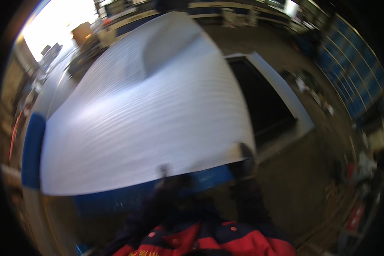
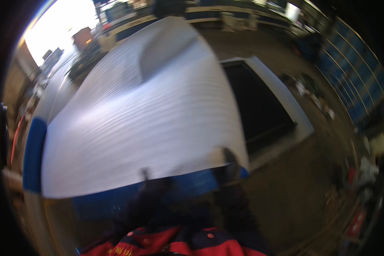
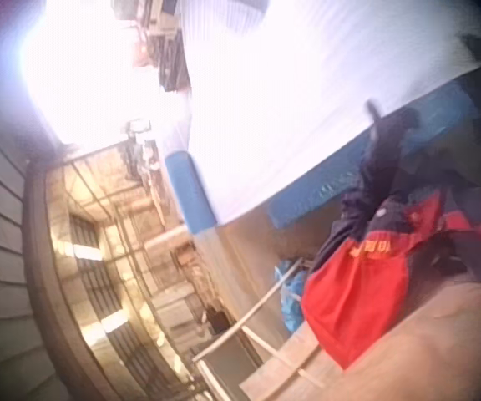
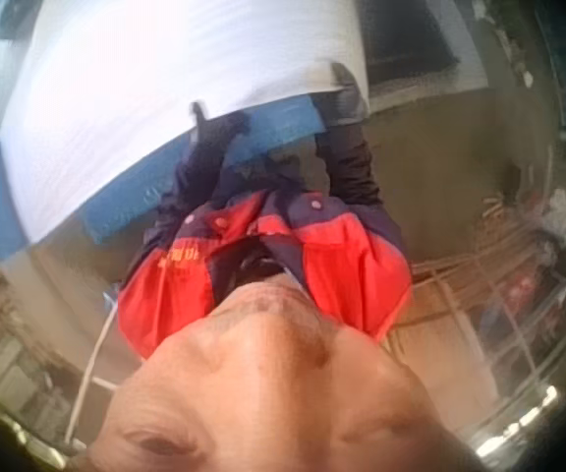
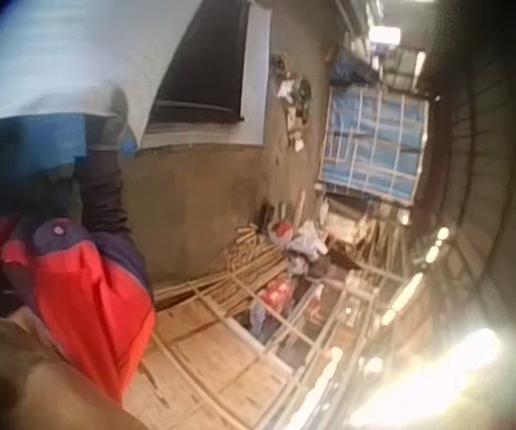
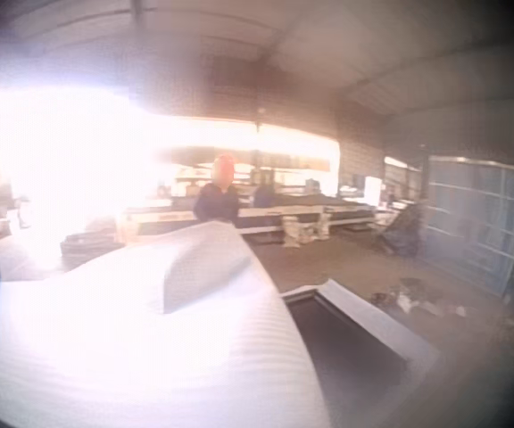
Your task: The person spray paints a large black slatted metal panel with a white spray can, moving along its length to apply an even coat. After finishing, the person walks around the panel and helps cover it with a large white protective sheet.
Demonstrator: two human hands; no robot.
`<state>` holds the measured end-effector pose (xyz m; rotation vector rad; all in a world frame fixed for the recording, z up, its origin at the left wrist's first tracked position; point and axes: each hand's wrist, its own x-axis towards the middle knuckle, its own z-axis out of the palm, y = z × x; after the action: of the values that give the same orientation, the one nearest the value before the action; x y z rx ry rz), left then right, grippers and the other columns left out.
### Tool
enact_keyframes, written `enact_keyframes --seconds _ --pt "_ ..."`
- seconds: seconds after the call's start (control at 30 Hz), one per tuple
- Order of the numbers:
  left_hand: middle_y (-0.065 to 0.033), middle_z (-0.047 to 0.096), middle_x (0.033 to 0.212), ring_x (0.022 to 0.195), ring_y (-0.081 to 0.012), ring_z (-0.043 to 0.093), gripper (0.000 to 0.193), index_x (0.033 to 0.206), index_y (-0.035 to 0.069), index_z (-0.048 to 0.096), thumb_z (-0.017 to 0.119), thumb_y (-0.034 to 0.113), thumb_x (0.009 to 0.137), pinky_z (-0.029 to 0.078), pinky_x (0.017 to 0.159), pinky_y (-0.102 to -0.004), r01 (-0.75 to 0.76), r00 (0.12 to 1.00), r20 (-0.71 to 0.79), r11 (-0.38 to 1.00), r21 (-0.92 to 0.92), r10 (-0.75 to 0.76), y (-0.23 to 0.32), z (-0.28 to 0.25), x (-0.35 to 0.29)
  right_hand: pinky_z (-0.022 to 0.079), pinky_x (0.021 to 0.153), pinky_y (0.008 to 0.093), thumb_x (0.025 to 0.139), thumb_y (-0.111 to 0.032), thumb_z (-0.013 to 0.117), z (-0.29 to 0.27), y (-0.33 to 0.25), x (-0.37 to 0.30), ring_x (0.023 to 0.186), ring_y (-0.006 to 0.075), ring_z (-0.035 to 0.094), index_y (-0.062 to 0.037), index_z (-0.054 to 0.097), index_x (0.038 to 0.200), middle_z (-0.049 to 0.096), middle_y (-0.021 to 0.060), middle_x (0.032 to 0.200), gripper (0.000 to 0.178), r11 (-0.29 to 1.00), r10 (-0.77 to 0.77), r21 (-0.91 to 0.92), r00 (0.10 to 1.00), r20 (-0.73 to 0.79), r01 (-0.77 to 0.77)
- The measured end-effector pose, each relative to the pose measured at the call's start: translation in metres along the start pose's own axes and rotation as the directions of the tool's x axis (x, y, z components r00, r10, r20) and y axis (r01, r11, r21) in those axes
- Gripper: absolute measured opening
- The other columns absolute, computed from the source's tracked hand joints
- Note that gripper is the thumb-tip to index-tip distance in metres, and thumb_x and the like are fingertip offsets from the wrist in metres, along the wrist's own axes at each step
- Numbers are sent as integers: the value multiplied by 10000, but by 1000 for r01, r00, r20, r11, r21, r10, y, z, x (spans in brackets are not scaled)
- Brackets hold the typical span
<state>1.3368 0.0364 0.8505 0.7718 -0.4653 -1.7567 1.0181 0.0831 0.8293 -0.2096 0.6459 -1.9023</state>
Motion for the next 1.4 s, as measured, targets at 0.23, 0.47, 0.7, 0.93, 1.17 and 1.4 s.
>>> enact_keyframes --seconds 0.23,0.47,0.7,0.93,1.17,1.4 --pt "-132 529 1576 1430 -332 478 810 1567 96 486 544 681 1010 350 1231 -464 -255 860 -501 931 -262 94 120 -224 -29 539 1033 380 1066 -296 640 -24 43 -17 1186 250 657 28 659 1296 716 144 1228 398 955 97 -294 980 176 -41" --pt "-142 559 1534 1364 -298 553 727 1601 105 438 660 437 993 425 1178 -434 -127 799 -553 966 227 235 117 -276 1 483 1110 396 1021 -290 691 -30 16 -6 1220 277 643 2 700 1285 714 169 1250 394 805 219 -559 975 -30 -198" --pt "-149 584 1497 1359 -278 560 789 1658 163 362 730 207 961 432 1165 -417 -139 802 -220 530 836 556 69 -217 -68 580 937 422 1074 -340 585 -107 -98 35 1022 285 714 32 640 1366 738 171 1162 475 890 -305 -268 919 250 368" --pt "-132 605 1277 1147 -254 572 621 1548 156 437 678 268 988 452 1001 -405 -114 862 -113 405 907 494 -100 6 -47 525 1017 423 1064 -385 559 -274 -328 165 1172 262 624 -23 610 1334 661 143 1267 455 987 -159 55 978 137 153" --pt "-106 624 983 852 -229 586 464 1372 123 572 578 445 1037 478 776 -396 63 998 -61 611 789 -24 -313 246 42 422 1169 511 1033 -670 480 -271 -478 169 1375 368 524 -21 487 1543 557 182 1508 826 957 -149 280 954 259 73" --pt "-90 629 703 627 -215 612 653 1140 94 724 496 697 1038 510 611 -399 164 934 65 582 796 -352 -467 357 108 528 1033 494 1008 -451 685 -295 -387 199 1275 318 579 -59 568 1459 627 137 1357 609 979 204 8 964 -168 -205"
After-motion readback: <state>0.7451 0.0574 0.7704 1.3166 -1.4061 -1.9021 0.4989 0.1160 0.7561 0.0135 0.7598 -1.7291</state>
